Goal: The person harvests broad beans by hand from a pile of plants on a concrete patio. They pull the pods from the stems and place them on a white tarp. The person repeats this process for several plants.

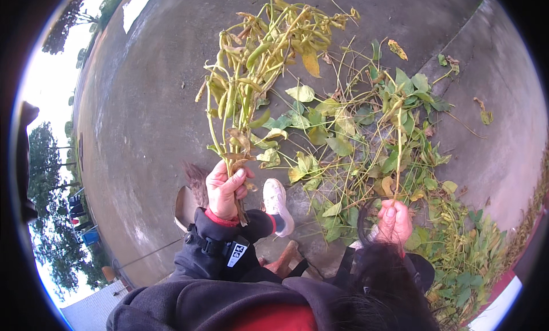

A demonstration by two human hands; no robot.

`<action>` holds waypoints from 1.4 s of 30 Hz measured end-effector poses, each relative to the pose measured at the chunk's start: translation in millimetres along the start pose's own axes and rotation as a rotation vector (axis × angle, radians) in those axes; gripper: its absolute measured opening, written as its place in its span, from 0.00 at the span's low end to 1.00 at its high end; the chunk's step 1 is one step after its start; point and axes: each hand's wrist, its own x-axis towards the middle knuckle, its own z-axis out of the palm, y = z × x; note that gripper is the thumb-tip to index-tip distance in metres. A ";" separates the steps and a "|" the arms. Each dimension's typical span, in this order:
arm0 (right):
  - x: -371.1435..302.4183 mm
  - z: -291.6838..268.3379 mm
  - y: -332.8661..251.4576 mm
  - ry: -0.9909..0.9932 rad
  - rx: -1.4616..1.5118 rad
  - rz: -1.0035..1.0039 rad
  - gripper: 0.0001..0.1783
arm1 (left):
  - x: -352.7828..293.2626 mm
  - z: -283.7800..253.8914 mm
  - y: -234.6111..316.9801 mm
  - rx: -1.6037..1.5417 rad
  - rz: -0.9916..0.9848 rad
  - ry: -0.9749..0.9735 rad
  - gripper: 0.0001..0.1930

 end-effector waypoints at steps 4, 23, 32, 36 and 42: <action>-4.6 22.9 -13.2 0.025 0.282 0.161 0.09 | -2.6 8.0 -11.5 0.039 0.124 0.031 0.11; 97.3 147.9 -307.9 -0.083 0.408 0.602 0.05 | -141.3 -24.4 214.3 0.093 -0.093 -0.065 0.14; 132.5 137.1 -348.4 0.087 0.371 0.437 0.08 | -111.3 -87.2 269.1 0.032 -0.027 0.045 0.09; 149.7 147.7 -364.0 0.080 0.376 0.403 0.07 | -110.4 -132.9 295.0 -0.026 0.072 0.160 0.05; 161.3 189.0 -397.4 0.120 0.365 0.361 0.08 | -116.2 -188.9 333.5 -0.043 0.048 0.263 0.07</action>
